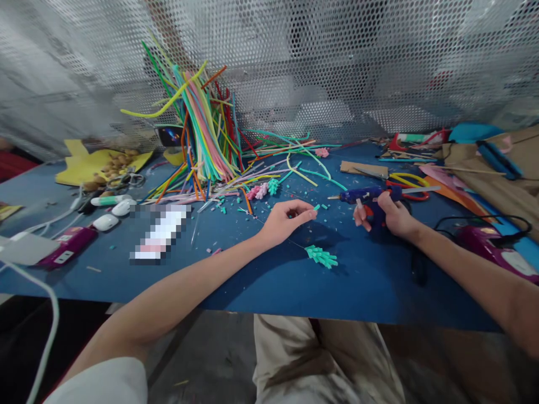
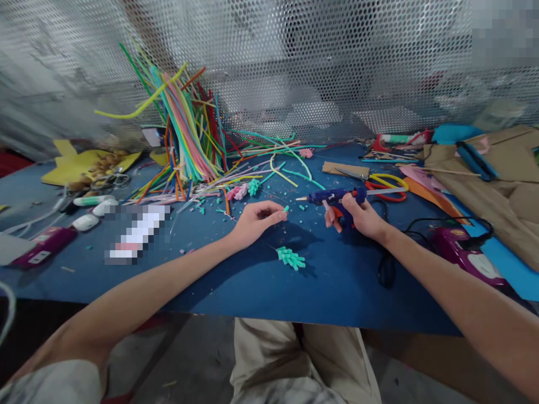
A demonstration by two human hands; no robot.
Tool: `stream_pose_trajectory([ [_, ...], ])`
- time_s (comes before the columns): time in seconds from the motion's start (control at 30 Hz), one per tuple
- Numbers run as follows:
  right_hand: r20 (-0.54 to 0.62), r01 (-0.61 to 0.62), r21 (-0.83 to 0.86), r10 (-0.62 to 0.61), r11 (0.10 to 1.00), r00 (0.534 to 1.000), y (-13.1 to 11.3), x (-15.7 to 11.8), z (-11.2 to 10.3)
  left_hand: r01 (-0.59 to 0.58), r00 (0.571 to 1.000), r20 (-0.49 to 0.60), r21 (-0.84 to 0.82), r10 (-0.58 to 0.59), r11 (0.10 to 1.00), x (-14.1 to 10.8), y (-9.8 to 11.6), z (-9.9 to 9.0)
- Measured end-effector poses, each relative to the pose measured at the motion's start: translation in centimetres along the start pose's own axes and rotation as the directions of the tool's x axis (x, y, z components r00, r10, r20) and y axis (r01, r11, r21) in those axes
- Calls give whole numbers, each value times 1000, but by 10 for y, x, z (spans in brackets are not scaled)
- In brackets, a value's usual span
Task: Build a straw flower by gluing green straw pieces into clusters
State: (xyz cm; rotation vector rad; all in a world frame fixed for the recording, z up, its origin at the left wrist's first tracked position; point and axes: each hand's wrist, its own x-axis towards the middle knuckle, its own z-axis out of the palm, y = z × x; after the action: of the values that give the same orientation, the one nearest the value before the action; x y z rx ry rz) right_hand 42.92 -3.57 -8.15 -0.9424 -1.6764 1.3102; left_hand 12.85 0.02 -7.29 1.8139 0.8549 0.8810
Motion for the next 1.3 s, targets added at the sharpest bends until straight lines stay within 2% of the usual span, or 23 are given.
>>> stream_pose_trajectory([
  [0.23,53,41,-19,-40,999,998,5,2,4,20,1000,5,30,-20,999,-1,1,2],
  [0.43,75,22,2,-22,1000,997,14,2,4,21,1000,0,30,-21,999,-1,3,2],
  [0.83,101,46,13,-47,999,994,8,4,8,29,1000,7,28,-29,999,-1,3,2],
  [1.3,48,36,-46,-34,998,998,4,4,12,-3,999,46,-11,3,1000,-1,5,2],
])
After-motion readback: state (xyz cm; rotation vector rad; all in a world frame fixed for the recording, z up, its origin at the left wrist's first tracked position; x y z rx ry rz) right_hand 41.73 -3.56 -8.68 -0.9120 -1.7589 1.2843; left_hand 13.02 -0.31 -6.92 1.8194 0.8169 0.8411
